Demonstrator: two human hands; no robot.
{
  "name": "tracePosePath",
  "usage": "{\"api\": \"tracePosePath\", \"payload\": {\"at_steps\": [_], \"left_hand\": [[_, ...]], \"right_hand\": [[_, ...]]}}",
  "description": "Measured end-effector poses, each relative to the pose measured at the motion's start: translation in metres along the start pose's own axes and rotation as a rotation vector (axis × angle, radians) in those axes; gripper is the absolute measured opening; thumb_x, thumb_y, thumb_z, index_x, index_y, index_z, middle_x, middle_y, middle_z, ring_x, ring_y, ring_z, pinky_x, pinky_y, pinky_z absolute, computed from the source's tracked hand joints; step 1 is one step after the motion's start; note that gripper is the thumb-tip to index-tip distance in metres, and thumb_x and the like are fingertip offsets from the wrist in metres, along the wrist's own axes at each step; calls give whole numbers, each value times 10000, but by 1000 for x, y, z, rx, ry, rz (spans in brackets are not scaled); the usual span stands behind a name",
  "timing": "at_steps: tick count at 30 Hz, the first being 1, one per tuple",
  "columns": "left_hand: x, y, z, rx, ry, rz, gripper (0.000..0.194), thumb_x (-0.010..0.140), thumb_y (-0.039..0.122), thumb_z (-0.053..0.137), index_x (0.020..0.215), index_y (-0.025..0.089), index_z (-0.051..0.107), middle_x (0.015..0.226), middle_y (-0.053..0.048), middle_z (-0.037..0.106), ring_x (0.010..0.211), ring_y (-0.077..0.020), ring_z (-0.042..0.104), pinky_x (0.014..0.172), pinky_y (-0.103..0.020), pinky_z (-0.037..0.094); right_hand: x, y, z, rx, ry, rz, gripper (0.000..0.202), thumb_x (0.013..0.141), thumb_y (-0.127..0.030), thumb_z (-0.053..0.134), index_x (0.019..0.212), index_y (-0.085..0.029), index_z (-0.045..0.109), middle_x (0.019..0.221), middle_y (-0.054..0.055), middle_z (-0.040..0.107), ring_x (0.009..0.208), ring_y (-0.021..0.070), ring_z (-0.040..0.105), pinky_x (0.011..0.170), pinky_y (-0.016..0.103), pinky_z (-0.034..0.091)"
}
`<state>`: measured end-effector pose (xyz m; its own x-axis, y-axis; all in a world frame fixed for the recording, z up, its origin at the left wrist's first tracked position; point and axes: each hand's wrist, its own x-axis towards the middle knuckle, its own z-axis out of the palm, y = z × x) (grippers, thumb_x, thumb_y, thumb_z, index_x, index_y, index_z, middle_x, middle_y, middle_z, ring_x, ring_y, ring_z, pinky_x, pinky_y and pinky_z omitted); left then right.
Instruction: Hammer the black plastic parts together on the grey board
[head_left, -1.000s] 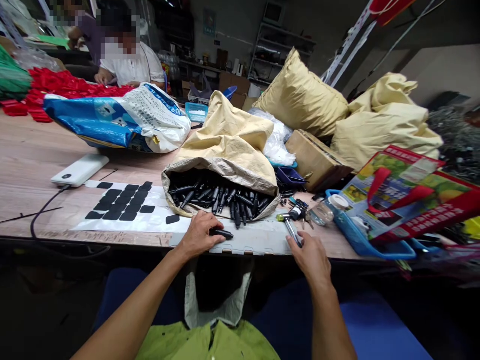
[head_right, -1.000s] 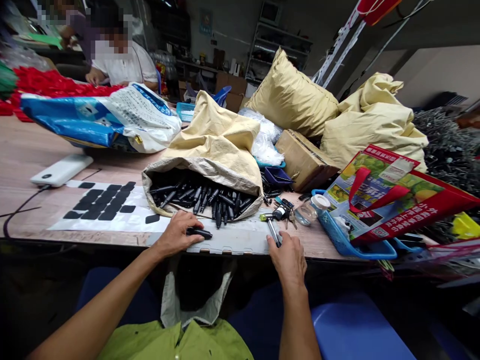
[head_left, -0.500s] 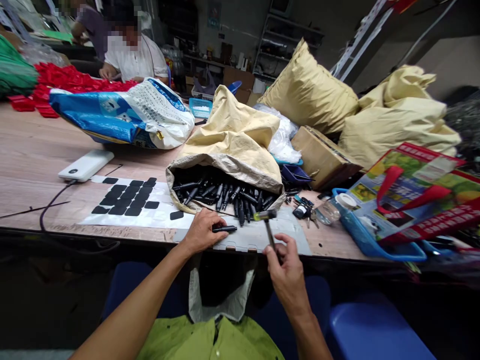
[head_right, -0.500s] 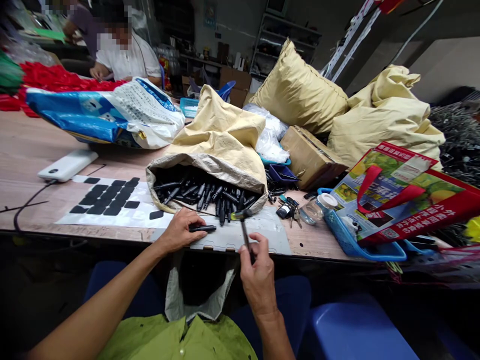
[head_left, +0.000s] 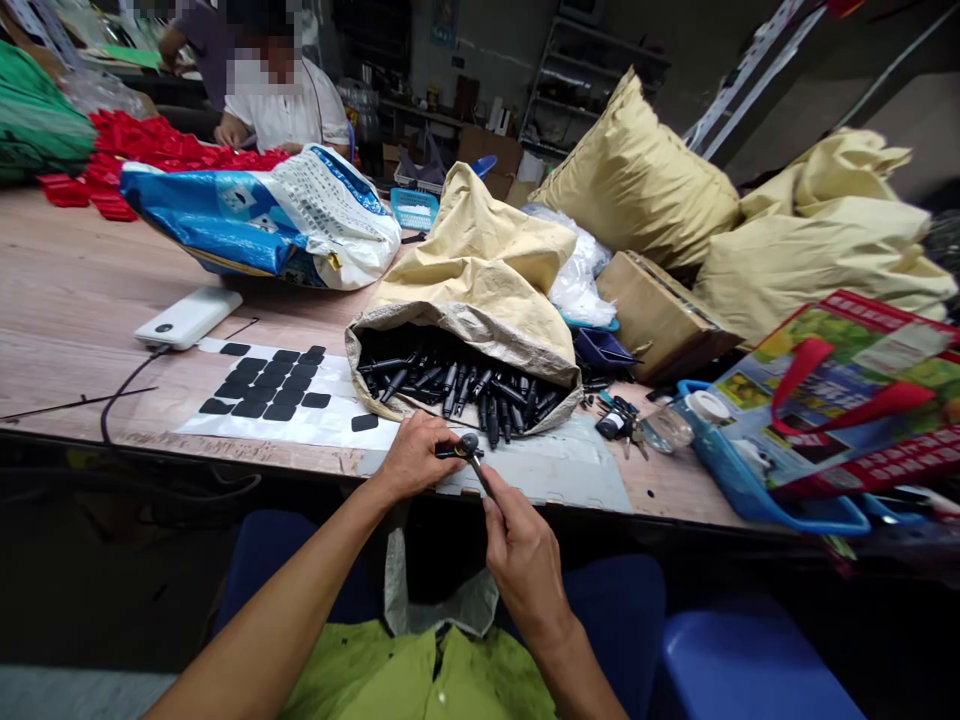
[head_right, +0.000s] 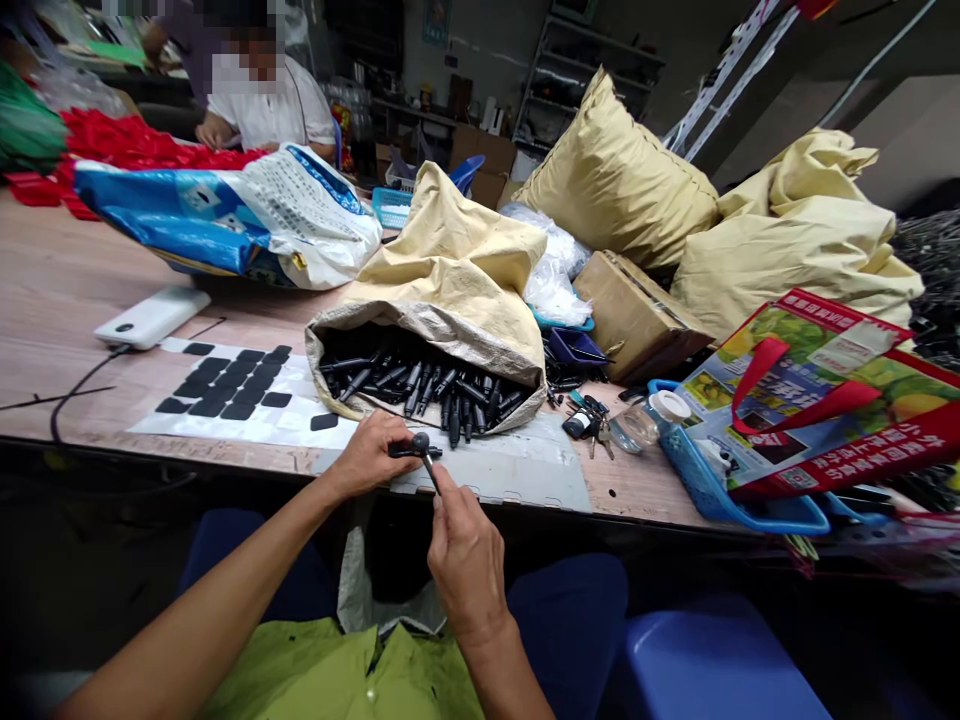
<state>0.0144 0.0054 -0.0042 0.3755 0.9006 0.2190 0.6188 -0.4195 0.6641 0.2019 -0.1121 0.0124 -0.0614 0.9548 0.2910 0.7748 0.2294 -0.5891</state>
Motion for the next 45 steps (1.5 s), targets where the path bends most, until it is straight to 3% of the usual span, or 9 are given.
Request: {"api": "tracePosePath", "payload": {"at_steps": [11, 15, 19, 23, 26, 29, 33, 36, 45], "left_hand": [[0, -3, 3, 16, 4, 8, 124, 771, 318, 810, 879, 259, 794, 848, -17, 707, 951, -240, 533, 856, -365, 379], [-1, -3, 1, 14, -7, 16, 128, 788, 315, 804, 896, 249, 784, 866, -13, 704, 956, -237, 523, 863, -366, 366], [-2, -4, 0, 4, -19, 58, 149, 827, 336, 782, 944, 246, 768, 893, -15, 690, 943, -232, 517, 867, -363, 361], [-3, -5, 0, 11, -15, 102, 154, 850, 339, 764, 982, 260, 756, 909, -16, 671, 949, -232, 518, 871, -366, 354], [-3, -6, 1, 23, -11, 123, 155, 873, 343, 741, 1005, 263, 748, 933, -17, 670, 952, -231, 519, 871, -369, 353], [-4, -8, 2, 26, -15, 156, 150, 904, 348, 702, 1017, 253, 733, 965, -24, 674, 963, -232, 525, 871, -372, 362], [-7, -9, 3, 10, -17, 220, 141, 948, 311, 631, 1046, 230, 692, 1008, -36, 696, 984, -236, 538, 882, -379, 380], [-9, -11, 5, 2, -14, 268, 136, 955, 277, 608, 1061, 228, 678, 1001, -33, 706, 958, -230, 539, 883, -385, 384], [-12, -12, 5, -29, -21, 338, 110, 974, 222, 536, 1002, 202, 640, 889, -39, 654, 885, -221, 522, 829, -360, 399]], "right_hand": [[-5, 8, -6, 42, 93, 39, 426, 1024, -235, 454, 1419, -242, 613, 1306, 68, 703, 1169, 193, 683, 1047, 309, 528], [0, 25, -30, -3, 319, 100, 423, 1003, -299, 506, 1404, -226, 619, 1327, 88, 687, 1209, 222, 650, 1085, 365, 487], [11, 63, -70, -341, 468, 410, 439, 945, -289, 530, 1357, -236, 670, 1188, 116, 696, 1029, 277, 669, 889, 397, 520], [21, 105, -91, -548, 273, 696, 444, 932, -218, 505, 1330, -256, 697, 1129, 131, 678, 843, 261, 643, 704, 384, 464], [26, 113, -89, -671, 324, 603, 380, 919, -197, 529, 1232, -218, 744, 1100, 153, 672, 986, 324, 606, 787, 439, 450], [33, 92, -76, -644, 397, 325, 286, 912, -244, 591, 1140, -179, 750, 1161, 171, 655, 1148, 365, 536, 914, 497, 427], [43, 43, -46, -132, -8, -17, 376, 946, -361, 630, 1295, -222, 633, 1047, 80, 690, 961, 227, 627, 876, 352, 489], [50, 19, -21, -72, -159, -88, 422, 907, -436, 706, 1274, -245, 622, 996, 49, 693, 887, 205, 639, 822, 316, 488], [54, 13, 3, -282, -180, -140, 229, 992, -437, 602, 917, -220, 610, 878, 41, 659, 799, 185, 609, 684, 277, 383]]}}
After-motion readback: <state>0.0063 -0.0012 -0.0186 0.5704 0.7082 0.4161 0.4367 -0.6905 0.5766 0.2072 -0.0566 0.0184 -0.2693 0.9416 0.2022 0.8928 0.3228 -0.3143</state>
